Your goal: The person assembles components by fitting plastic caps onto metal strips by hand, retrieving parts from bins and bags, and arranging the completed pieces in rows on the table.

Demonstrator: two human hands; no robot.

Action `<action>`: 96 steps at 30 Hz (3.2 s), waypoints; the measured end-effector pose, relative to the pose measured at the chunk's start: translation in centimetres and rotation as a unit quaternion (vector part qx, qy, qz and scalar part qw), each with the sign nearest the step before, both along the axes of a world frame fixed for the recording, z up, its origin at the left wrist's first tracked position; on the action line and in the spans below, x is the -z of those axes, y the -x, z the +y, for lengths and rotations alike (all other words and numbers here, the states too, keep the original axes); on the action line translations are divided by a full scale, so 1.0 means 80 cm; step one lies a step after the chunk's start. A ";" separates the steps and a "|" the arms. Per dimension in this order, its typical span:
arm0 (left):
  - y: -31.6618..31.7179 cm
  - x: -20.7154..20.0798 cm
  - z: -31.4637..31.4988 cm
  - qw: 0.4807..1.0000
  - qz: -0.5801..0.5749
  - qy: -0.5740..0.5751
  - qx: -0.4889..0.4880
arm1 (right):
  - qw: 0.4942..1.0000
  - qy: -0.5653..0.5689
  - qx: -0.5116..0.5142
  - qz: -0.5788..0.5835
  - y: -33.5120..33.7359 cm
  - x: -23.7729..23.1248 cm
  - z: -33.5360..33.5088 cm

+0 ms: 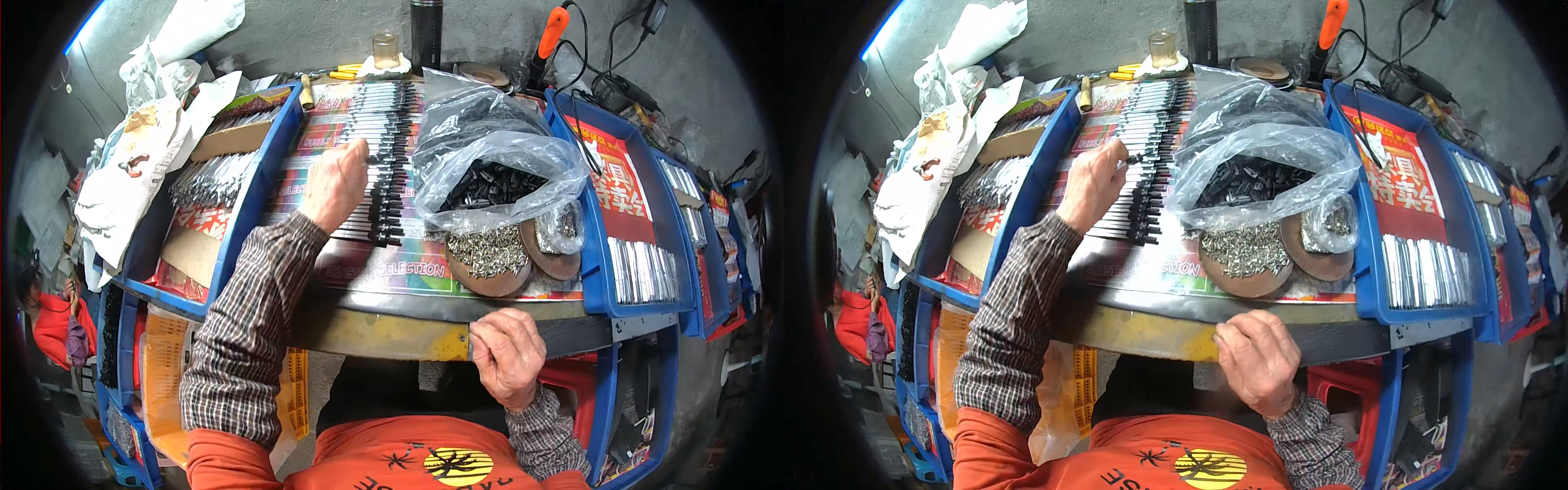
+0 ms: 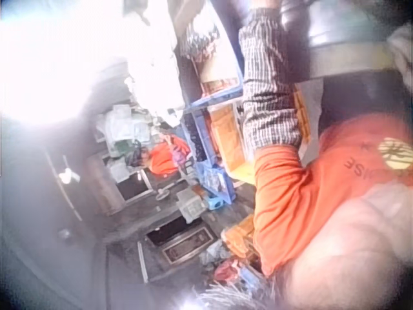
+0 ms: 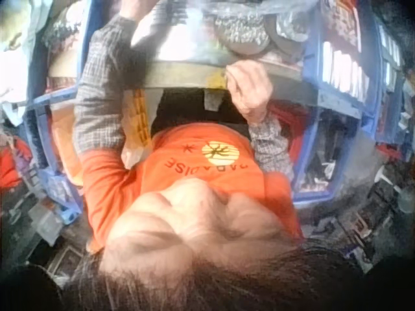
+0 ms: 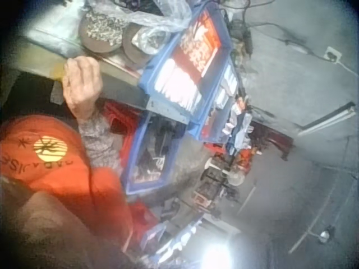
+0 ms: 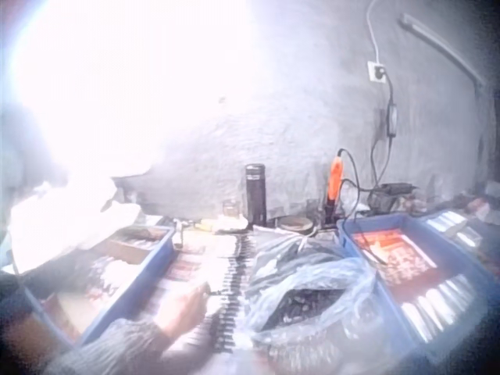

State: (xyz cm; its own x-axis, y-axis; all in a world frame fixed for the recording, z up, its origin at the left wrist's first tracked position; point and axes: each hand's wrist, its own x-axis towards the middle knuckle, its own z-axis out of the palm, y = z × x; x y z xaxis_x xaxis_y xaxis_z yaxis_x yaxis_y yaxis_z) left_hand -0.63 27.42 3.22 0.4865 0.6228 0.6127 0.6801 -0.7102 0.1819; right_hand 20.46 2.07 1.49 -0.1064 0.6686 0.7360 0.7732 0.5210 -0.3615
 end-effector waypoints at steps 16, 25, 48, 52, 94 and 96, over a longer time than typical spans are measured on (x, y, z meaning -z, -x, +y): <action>-0.055 0.023 0.141 0.998 0.020 -0.004 -0.064 | 0.999 0.034 -0.025 -0.017 -0.011 0.006 0.003; -0.072 0.024 0.165 0.999 0.012 0.012 -0.050 | 0.996 0.072 -0.023 -0.039 -0.013 0.003 0.005; -0.008 -0.038 0.136 0.984 0.145 0.030 -0.101 | 0.994 0.042 0.002 -0.097 0.033 -0.014 -0.034; 0.050 -0.088 0.111 0.965 0.204 0.011 -0.166 | 0.995 0.030 0.025 -0.091 0.039 -0.009 -0.035; 0.300 -0.080 0.059 0.866 0.206 0.274 -0.364 | 0.989 0.045 0.073 -0.120 0.055 0.004 -0.040; 0.300 -0.080 0.067 0.864 0.225 0.275 -0.356 | 0.989 0.050 0.075 -0.118 0.055 0.004 -0.040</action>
